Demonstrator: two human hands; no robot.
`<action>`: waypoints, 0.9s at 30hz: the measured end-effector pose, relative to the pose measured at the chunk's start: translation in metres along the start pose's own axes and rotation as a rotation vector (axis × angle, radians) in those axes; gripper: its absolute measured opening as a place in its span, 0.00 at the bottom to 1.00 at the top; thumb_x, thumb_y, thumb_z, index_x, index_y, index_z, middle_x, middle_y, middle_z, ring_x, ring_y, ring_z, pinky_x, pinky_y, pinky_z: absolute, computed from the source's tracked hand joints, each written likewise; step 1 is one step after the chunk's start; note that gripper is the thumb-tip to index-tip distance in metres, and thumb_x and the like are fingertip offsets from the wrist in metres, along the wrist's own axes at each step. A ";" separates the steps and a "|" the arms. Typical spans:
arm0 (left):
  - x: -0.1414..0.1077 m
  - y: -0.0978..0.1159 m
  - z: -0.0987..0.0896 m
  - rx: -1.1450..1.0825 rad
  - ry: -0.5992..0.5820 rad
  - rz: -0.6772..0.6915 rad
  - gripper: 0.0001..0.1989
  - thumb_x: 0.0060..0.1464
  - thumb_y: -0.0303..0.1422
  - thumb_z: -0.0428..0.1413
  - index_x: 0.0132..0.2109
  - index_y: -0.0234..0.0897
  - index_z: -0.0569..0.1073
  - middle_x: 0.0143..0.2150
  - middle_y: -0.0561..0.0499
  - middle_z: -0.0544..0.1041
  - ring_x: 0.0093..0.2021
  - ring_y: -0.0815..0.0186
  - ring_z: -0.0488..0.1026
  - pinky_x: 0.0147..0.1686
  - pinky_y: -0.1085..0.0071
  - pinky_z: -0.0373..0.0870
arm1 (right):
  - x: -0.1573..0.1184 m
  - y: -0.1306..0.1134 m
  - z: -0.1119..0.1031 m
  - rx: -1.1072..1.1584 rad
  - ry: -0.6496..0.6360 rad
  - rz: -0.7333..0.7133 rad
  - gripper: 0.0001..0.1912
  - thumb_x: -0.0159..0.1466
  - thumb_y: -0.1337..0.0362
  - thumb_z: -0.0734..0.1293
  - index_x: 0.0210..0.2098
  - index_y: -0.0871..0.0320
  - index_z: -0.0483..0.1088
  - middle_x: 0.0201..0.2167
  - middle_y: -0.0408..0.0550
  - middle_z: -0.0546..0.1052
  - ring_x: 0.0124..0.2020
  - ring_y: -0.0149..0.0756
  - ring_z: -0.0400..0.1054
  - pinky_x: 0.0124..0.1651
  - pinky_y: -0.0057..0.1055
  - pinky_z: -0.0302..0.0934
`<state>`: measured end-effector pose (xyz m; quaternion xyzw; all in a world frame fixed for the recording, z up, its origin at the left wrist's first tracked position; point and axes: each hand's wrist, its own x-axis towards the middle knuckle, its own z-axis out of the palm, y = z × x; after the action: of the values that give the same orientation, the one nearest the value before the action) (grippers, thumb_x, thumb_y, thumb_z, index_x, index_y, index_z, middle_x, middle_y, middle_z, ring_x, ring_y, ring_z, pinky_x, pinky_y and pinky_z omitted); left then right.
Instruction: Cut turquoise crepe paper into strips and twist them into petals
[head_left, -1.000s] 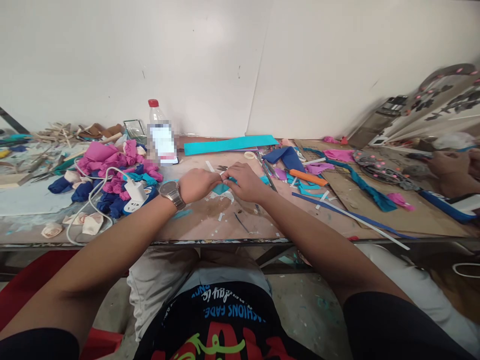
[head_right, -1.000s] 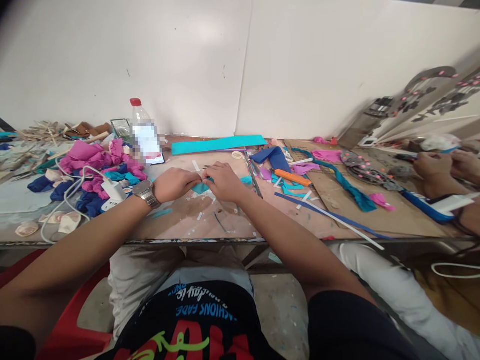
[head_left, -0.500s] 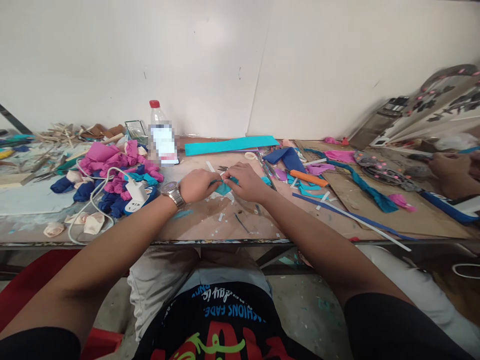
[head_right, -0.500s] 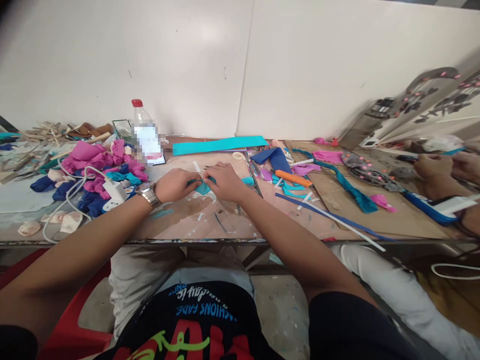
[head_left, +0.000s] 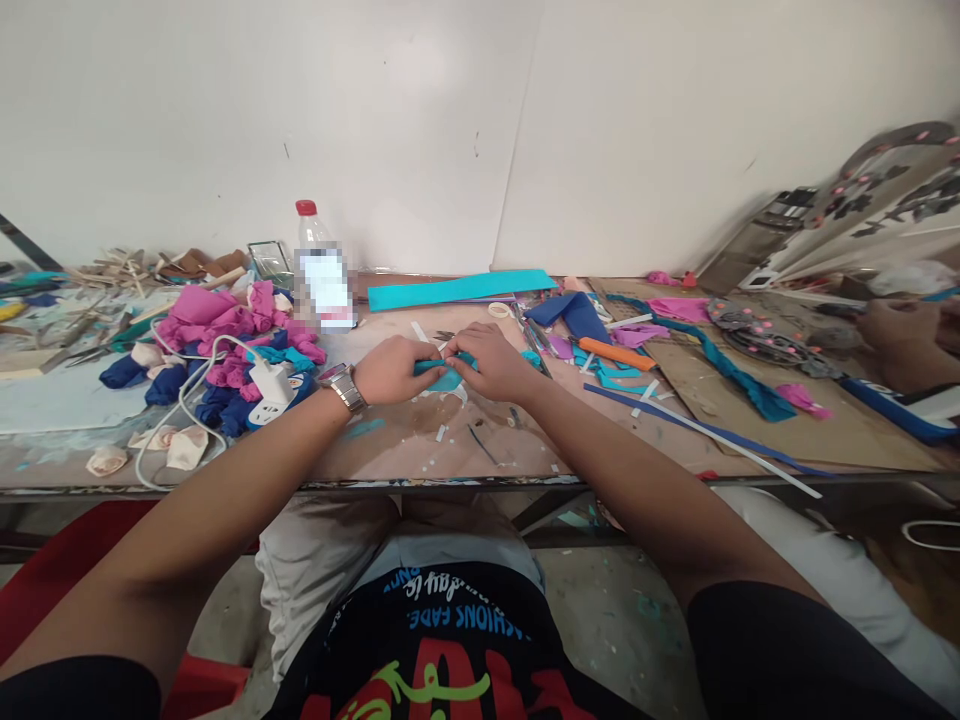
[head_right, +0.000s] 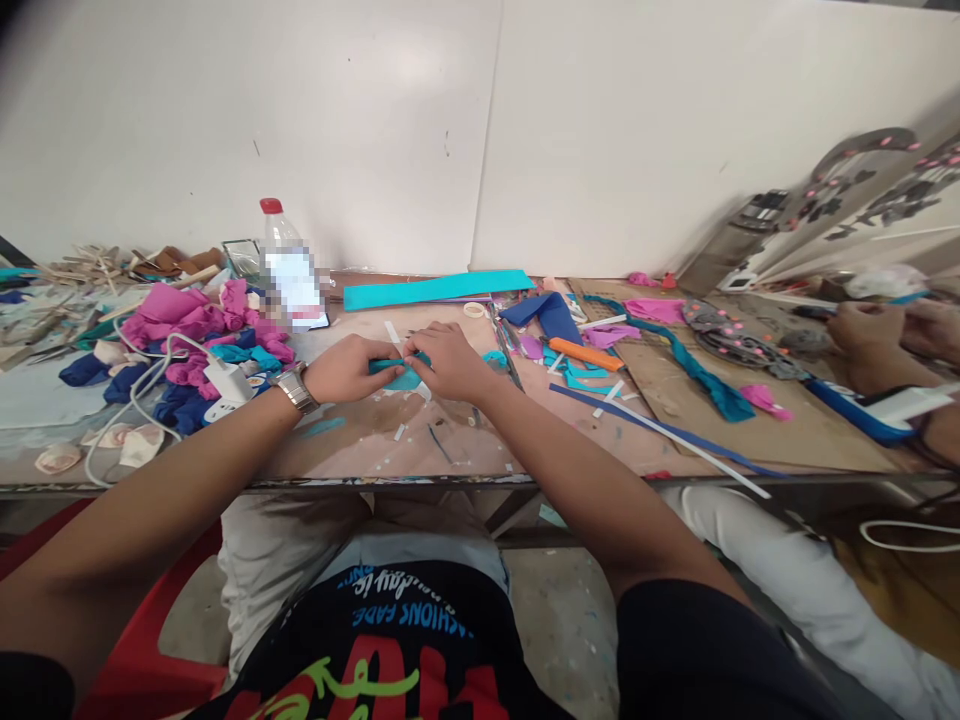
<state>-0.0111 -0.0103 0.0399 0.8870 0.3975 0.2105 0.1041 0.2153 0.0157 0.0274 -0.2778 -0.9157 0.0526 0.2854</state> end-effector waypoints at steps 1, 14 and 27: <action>0.000 0.000 0.000 -0.025 0.007 -0.001 0.15 0.64 0.40 0.52 0.40 0.36 0.80 0.30 0.50 0.79 0.28 0.67 0.67 0.33 0.69 0.56 | 0.000 0.000 0.000 0.002 0.005 -0.002 0.11 0.72 0.58 0.61 0.39 0.56 0.71 0.39 0.52 0.79 0.45 0.45 0.68 0.53 0.42 0.54; 0.002 -0.009 0.006 0.003 0.034 0.014 0.15 0.65 0.39 0.53 0.40 0.37 0.82 0.30 0.50 0.80 0.28 0.67 0.69 0.31 0.69 0.56 | 0.000 -0.004 0.000 -0.041 -0.067 0.045 0.10 0.71 0.60 0.60 0.38 0.57 0.70 0.39 0.52 0.78 0.45 0.46 0.67 0.52 0.42 0.53; 0.003 -0.009 0.002 -0.256 0.002 -0.074 0.16 0.62 0.38 0.52 0.31 0.33 0.75 0.22 0.56 0.66 0.24 0.71 0.58 0.27 0.71 0.52 | 0.000 0.001 0.000 -0.016 -0.029 -0.020 0.12 0.72 0.56 0.63 0.41 0.57 0.74 0.40 0.51 0.80 0.47 0.46 0.69 0.54 0.43 0.53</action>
<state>-0.0141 -0.0022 0.0361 0.8510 0.3999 0.2565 0.2238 0.2159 0.0167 0.0274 -0.2702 -0.9229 0.0464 0.2704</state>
